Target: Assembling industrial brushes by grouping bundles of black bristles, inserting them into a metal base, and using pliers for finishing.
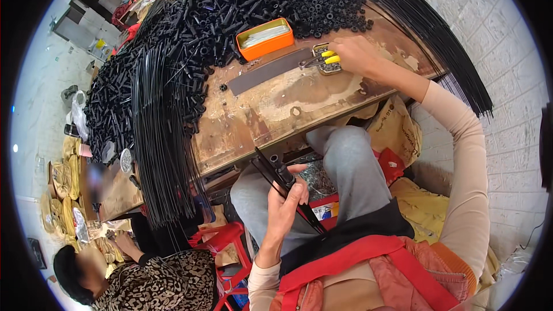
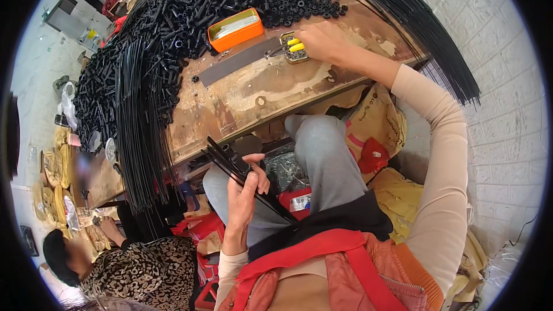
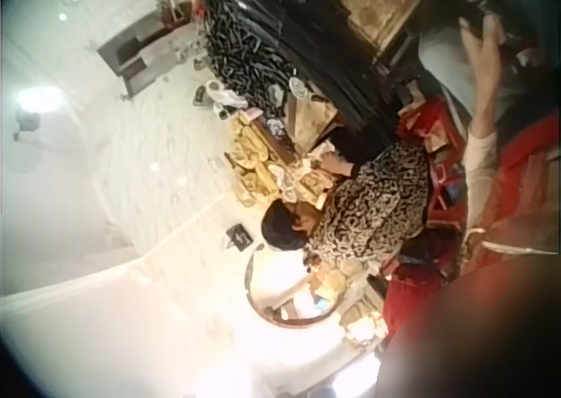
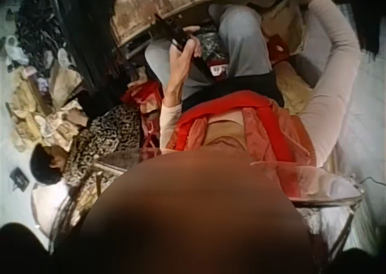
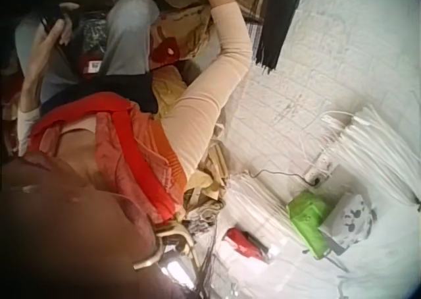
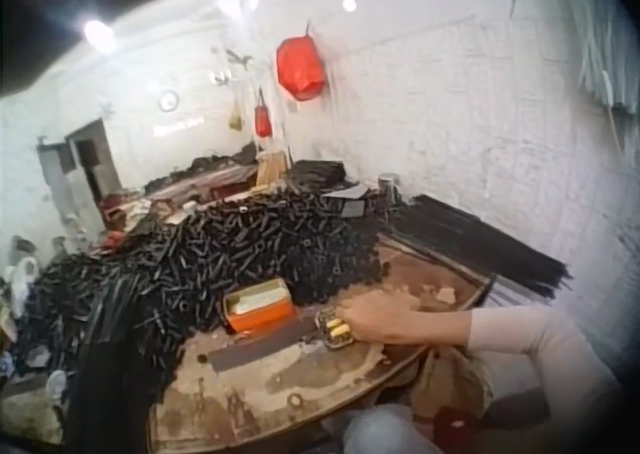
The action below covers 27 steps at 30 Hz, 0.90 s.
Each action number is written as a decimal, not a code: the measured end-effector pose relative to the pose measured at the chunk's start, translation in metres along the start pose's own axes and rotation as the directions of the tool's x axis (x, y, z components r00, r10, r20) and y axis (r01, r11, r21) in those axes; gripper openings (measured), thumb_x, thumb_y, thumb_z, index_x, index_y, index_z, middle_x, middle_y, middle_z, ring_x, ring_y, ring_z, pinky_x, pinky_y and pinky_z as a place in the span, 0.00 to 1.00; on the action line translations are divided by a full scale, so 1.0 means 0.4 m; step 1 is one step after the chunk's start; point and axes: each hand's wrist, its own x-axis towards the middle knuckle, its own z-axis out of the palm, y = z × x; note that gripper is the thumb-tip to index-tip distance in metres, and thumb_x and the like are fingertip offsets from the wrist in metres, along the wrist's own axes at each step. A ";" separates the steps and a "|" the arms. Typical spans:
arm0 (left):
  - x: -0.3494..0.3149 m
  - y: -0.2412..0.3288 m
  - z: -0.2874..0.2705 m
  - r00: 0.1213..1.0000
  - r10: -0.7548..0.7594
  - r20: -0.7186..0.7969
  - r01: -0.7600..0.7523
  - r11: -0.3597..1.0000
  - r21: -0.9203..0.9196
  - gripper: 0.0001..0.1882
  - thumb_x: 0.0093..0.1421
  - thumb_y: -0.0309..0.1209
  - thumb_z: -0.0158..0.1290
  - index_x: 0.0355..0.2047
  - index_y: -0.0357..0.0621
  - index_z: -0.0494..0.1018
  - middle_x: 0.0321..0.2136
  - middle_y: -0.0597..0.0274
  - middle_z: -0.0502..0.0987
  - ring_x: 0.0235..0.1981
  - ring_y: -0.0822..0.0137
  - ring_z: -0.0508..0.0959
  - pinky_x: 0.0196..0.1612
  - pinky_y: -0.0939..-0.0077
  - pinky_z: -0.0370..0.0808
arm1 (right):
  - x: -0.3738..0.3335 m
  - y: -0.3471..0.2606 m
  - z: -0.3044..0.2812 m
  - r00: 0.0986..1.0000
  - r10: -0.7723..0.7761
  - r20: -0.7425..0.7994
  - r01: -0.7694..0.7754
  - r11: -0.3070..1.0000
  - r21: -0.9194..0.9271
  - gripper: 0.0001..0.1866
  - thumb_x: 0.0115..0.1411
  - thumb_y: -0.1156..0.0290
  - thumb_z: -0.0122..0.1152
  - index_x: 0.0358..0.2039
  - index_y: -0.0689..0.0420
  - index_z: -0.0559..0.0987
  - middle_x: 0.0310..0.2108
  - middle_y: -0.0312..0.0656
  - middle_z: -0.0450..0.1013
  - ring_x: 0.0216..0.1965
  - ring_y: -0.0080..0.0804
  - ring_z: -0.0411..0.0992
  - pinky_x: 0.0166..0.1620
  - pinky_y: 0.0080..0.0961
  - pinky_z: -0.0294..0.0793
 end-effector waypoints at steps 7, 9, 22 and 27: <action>0.004 0.005 0.000 0.999 -0.005 -0.039 0.006 1.000 0.015 0.18 0.67 0.32 0.50 0.52 0.33 0.66 0.23 0.68 0.67 0.23 0.77 0.66 0.28 0.80 0.65 | 0.044 0.002 -0.016 0.992 0.109 0.065 -0.119 0.978 0.169 0.10 0.53 0.73 0.54 0.35 0.56 0.81 0.31 0.50 0.78 0.34 0.50 0.77 0.38 0.43 0.76; -0.011 0.014 0.012 0.999 0.002 -0.046 -0.001 1.000 0.024 0.17 0.67 0.31 0.50 0.52 0.33 0.66 0.23 0.69 0.67 0.23 0.77 0.66 0.28 0.80 0.65 | 0.041 0.002 -0.017 0.997 0.072 0.039 -0.077 0.987 0.143 0.10 0.53 0.73 0.55 0.34 0.56 0.82 0.30 0.50 0.78 0.34 0.51 0.77 0.38 0.43 0.76; -0.128 0.035 0.054 0.994 0.086 -0.072 -0.079 0.992 0.101 0.15 0.67 0.31 0.50 0.48 0.33 0.68 0.22 0.69 0.64 0.23 0.77 0.64 0.27 0.80 0.64 | 0.053 0.038 -0.008 0.876 0.350 0.332 -0.479 0.550 0.684 0.11 0.53 0.65 0.63 0.30 0.60 0.81 0.21 0.42 0.76 0.23 0.31 0.74 0.30 0.25 0.74; -0.164 0.041 0.060 0.991 0.109 -0.076 -0.101 0.989 0.106 0.15 0.67 0.31 0.50 0.48 0.32 0.68 0.22 0.70 0.64 0.23 0.77 0.64 0.27 0.81 0.64 | -0.014 -0.074 -0.092 0.844 0.020 0.536 -0.462 -0.481 0.745 0.06 0.59 0.70 0.59 0.34 0.59 0.76 0.29 0.32 0.72 0.28 0.20 0.70 0.32 0.16 0.72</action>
